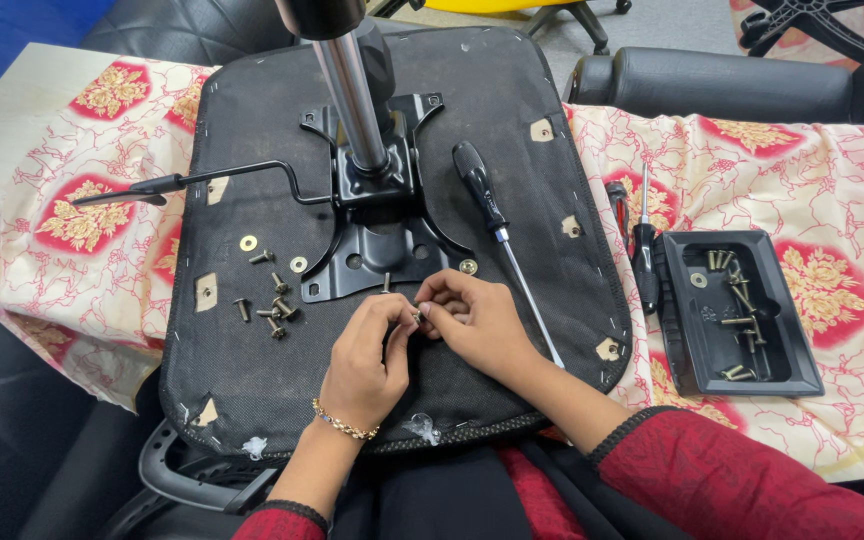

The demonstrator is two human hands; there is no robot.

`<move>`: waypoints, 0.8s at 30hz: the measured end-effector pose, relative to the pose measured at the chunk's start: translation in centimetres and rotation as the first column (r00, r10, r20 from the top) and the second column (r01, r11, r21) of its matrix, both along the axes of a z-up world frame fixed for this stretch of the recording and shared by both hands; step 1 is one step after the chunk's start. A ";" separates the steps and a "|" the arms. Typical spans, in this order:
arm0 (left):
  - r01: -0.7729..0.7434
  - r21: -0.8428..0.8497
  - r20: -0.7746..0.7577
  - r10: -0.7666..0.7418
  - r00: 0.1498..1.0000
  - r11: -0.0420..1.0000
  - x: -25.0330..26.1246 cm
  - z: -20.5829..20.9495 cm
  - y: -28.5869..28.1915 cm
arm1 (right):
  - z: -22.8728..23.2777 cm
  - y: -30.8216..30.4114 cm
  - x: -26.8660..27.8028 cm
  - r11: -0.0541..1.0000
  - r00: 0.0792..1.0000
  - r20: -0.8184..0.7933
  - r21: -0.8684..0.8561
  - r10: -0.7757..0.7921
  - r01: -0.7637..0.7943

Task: The person uses a screwdriver to fasten screws into the underside of an office chair seat, securing the seat to its central gas-lift column. They repeatedly pick up screws and washers, align them with holes in the metal bracket, and tighten them with the screwdriver.

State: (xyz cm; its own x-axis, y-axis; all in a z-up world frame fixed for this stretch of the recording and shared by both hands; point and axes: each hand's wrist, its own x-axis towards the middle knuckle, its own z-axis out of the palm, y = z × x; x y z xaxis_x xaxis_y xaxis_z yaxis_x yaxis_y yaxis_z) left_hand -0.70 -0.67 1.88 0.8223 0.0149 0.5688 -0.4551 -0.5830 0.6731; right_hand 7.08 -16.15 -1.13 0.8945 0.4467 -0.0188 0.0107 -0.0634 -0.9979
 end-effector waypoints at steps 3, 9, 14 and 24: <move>0.019 0.003 0.005 -0.019 1.000 1.000 0.0 0.0 0.0 | 0.2 0.0 -0.2 0.999 0.999 0.030 0.041 0.028 -0.030; 0.042 0.023 0.014 -0.042 0.999 0.999 0.0 0.2 0.0 | 0.5 -0.3 0.0 0.997 0.998 0.010 -0.043 0.062 -0.061; -0.018 0.021 -0.021 0.019 1.000 1.000 0.0 0.3 -0.1 | 0.4 -0.4 -0.1 0.996 0.997 0.005 0.037 0.080 -0.080; -0.098 0.050 -0.062 0.101 0.993 0.994 0.5 0.1 0.0 | -0.9 -0.9 0.4 0.970 0.990 -0.065 0.215 0.127 -0.110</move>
State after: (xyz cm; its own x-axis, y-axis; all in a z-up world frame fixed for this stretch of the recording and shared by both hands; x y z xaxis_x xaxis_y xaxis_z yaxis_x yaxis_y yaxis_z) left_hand -0.20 -0.69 1.99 0.8532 0.0728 0.5165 -0.3497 -0.6549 0.6699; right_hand 7.45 -17.03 -2.02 0.8344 0.5508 0.0194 -0.0726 0.1447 -0.9868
